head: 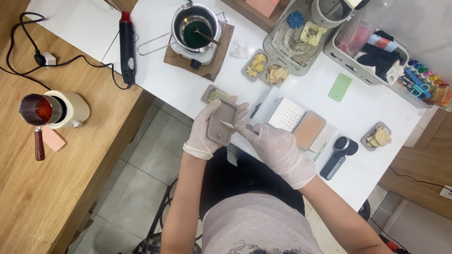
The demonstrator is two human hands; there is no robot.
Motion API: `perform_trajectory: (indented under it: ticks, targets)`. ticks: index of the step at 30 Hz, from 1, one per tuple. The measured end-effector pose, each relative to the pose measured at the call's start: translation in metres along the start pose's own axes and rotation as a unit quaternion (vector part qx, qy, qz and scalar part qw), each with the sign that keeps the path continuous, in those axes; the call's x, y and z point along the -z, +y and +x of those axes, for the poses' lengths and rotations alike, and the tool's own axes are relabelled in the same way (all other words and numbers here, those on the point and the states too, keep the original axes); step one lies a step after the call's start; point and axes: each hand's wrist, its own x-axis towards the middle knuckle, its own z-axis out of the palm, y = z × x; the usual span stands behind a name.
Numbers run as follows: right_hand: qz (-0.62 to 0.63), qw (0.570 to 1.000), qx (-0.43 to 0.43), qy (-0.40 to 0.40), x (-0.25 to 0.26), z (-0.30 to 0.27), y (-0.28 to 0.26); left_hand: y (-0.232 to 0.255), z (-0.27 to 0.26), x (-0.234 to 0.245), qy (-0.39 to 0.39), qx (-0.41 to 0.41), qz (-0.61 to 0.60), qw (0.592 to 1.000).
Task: Scraping and cleaning excess wax from candle molds using a small wooden tool.
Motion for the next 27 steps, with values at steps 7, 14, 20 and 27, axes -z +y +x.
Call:
perform_trajectory:
  ticks: [7,14,20,27]
  targets:
    - [0.001,1.000,0.014,0.021,0.002,-0.004,-0.005,-0.002,-0.005,-0.001,0.011,-0.010,0.024,1.000]
    - [0.033,0.999,-0.018,-0.031,0.005,-0.008,-0.012,-0.001,-0.002,-0.001,0.033,-0.039,0.031,0.998]
    - [0.188,0.978,-0.090,-0.025,0.000,-0.012,-0.019,-0.005,0.004,0.000,0.041,-0.105,0.006,0.994]
    - [0.353,0.903,-0.203,-0.139,0.007,-0.003,-0.014,-0.016,0.002,-0.023,0.070,-0.198,0.033,0.977]
